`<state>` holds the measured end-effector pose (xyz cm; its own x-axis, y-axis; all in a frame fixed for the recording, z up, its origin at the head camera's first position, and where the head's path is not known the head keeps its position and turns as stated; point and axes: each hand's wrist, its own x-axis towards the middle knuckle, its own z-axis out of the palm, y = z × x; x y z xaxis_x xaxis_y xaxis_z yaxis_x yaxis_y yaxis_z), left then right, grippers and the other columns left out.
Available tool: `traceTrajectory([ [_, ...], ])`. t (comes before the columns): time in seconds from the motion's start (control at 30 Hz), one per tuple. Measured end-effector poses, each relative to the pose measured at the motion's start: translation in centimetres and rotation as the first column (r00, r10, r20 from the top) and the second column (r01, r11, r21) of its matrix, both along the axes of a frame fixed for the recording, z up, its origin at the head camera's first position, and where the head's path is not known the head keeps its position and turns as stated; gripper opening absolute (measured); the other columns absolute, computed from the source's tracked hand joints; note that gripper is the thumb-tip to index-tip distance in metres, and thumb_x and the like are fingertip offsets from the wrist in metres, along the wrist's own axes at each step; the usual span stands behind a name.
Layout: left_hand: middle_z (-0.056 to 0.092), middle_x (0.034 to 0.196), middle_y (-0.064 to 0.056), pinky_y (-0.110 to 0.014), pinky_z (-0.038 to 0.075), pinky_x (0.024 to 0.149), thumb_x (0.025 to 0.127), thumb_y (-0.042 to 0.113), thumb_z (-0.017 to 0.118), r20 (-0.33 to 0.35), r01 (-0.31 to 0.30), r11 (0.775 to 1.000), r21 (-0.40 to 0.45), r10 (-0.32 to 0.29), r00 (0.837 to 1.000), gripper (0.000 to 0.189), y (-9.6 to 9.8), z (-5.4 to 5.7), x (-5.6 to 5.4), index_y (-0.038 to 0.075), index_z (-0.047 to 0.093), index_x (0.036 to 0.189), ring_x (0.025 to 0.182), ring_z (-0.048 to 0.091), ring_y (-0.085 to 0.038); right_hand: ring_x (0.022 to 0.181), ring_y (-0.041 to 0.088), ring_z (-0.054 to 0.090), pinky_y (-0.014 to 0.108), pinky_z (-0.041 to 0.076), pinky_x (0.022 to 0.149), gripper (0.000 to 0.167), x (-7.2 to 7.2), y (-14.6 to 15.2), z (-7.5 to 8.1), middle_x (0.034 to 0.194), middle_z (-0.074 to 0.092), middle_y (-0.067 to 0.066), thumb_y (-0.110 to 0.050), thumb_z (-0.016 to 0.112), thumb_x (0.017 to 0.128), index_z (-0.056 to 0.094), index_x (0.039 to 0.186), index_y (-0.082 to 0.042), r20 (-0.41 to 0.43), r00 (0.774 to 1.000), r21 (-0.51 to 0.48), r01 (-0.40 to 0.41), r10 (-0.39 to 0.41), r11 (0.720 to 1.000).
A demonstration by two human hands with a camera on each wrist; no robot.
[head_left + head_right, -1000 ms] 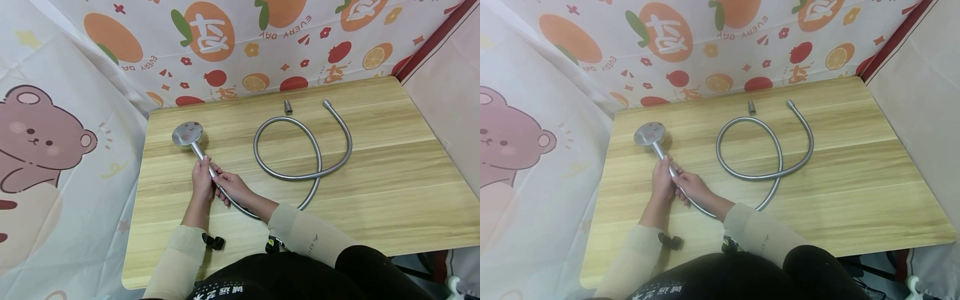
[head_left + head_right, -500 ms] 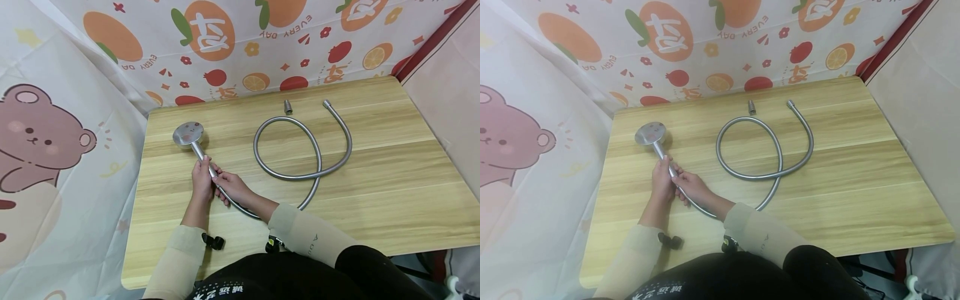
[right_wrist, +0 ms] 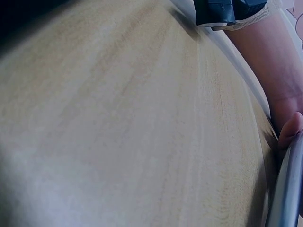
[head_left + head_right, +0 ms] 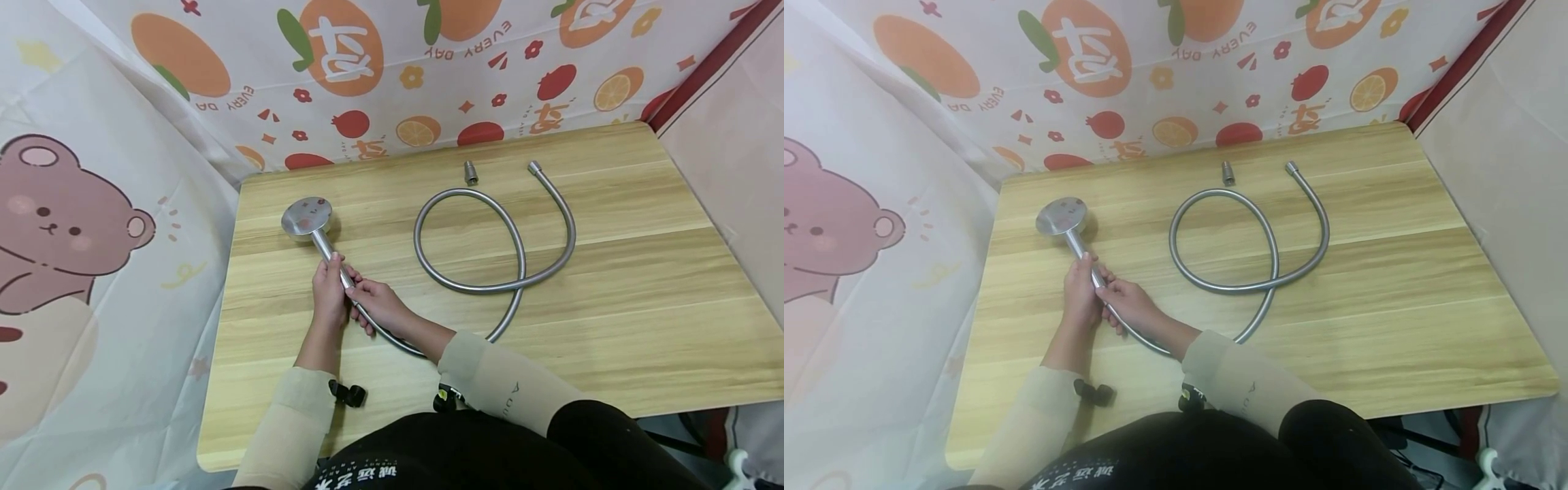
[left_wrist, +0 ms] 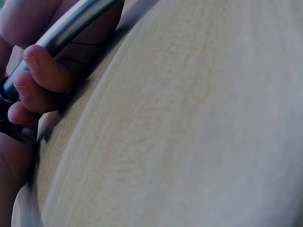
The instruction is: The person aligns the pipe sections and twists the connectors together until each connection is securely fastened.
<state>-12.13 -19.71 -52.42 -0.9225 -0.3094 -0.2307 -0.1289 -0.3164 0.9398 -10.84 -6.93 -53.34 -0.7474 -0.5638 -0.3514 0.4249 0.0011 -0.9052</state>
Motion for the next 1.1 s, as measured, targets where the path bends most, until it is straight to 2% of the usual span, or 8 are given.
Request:
traceTrajectory([
  [0.1,0.060,0.068,-0.002,-0.024,0.054,0.061,0.104,0.032,0.046,0.015,0.019,1.000,0.006,-0.019,1.000,0.031,0.1,1.1,0.3,0.002,0.050,0.110,0.062,0.062,-0.015,0.046,0.015,0.052,0.028,0.046,0.038,0.034,0.0,0.0,0.1,0.073,0.062,0.008,-0.045,0.058,0.097,0.061,0.095,-0.011,-0.001,1.000,0.004,0.001,-0.001,1.000],
  [0.2,0.061,0.068,-0.002,-0.025,0.055,0.061,0.105,0.030,0.045,0.027,0.024,1.000,0.010,-0.024,0.999,0.032,0.1,1.3,0.3,-0.001,0.049,0.112,0.062,0.062,-0.016,0.046,0.015,0.052,0.028,0.046,0.038,0.034,0.0,0.0,0.1,0.073,0.062,0.008,-0.045,0.058,0.097,0.061,0.095,-0.011,-0.002,1.000,0.006,0.002,-0.002,1.000],
  [0.37,0.061,0.067,0.000,-0.024,0.055,0.059,0.105,0.031,0.046,0.027,0.000,1.000,0.012,0.000,1.000,0.028,-0.1,0.1,-0.1,0.004,0.051,0.109,0.060,0.062,-0.014,0.046,0.016,0.052,0.028,0.047,0.038,0.034,0.0,0.1,0.1,0.072,0.062,0.008,-0.046,0.058,0.097,0.061,0.095,-0.011,-0.013,1.000,0.002,-0.001,0.001,1.000],
  [0.7,0.061,0.066,0.001,-0.023,0.054,0.059,0.104,0.032,0.047,0.023,-0.009,1.000,0.005,0.009,1.000,0.024,0.1,0.1,-0.1,0.009,0.053,0.105,0.060,0.062,-0.013,0.046,0.016,0.051,0.028,0.046,0.038,0.036,0.1,0.2,0.3,0.071,0.061,0.006,-0.045,0.057,0.098,0.060,0.095,-0.010,-0.025,1.000,0.003,-0.005,0.005,1.000],
  [0.8,0.061,0.067,0.000,-0.024,0.054,0.060,0.105,0.030,0.046,0.025,0.004,1.000,0.006,-0.004,1.000,0.023,0.0,0.5,0.0,0.008,0.052,0.104,0.060,0.062,-0.014,0.045,0.015,0.051,0.027,0.046,0.038,0.037,0.1,0.2,0.4,0.071,0.061,0.006,-0.045,0.057,0.098,0.059,0.096,-0.008,-0.021,1.000,0.004,-0.007,0.007,1.000],
  [1.0,0.061,0.067,-0.001,-0.024,0.055,0.061,0.105,0.029,0.046,0.029,0.022,1.000,0.000,-0.022,0.999,0.024,0.5,2.2,0.6,0.006,0.052,0.105,0.061,0.062,-0.014,0.046,0.016,0.050,0.028,0.045,0.038,0.039,0.2,0.2,0.4,0.071,0.061,0.007,-0.045,0.058,0.098,0.059,0.097,-0.006,-0.017,1.000,0.003,0.005,-0.005,1.000],
  [1.1,0.061,0.067,-0.001,-0.024,0.055,0.062,0.105,0.029,0.047,0.030,0.026,1.000,-0.003,-0.026,0.999,0.024,0.5,2.5,0.7,0.005,0.051,0.105,0.062,0.062,-0.014,0.046,0.016,0.051,0.028,0.046,0.038,0.039,0.2,0.2,0.4,0.071,0.061,0.007,-0.045,0.058,0.097,0.059,0.098,-0.006,-0.016,1.000,0.003,0.007,-0.007,1.000],
])
